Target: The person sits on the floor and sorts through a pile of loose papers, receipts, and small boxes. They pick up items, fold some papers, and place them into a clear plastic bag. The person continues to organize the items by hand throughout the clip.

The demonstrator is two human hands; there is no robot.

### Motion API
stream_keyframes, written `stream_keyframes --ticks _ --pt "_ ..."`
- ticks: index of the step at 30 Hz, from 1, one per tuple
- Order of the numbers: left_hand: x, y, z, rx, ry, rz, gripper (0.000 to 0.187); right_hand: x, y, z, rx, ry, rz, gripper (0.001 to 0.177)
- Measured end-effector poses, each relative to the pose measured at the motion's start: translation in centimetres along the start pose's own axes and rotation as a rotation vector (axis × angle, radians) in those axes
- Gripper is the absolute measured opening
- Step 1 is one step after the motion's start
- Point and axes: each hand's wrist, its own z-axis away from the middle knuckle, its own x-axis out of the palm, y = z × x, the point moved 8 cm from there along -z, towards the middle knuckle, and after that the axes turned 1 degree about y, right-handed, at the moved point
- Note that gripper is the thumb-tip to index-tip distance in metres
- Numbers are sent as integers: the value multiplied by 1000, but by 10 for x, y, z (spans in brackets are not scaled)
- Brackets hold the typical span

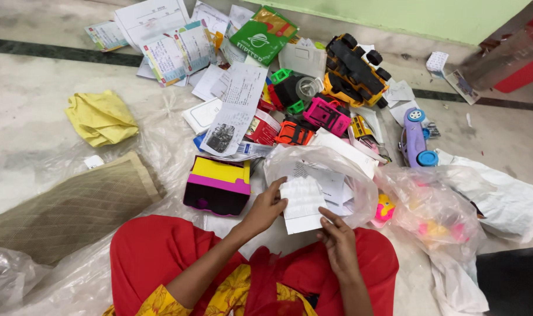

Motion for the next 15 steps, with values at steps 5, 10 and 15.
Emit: stream_keyframes --ticks 5,10,15 --pt "16 10 -17 60 82 -388 82 -19 5 -14 -48 15 57 42" --pt "36 21 -36 139 170 -620 55 -20 -8 -51 -125 89 140 45" --pt "58 20 -45 279 241 -981 27 -9 -26 -66 -251 89 489 58"
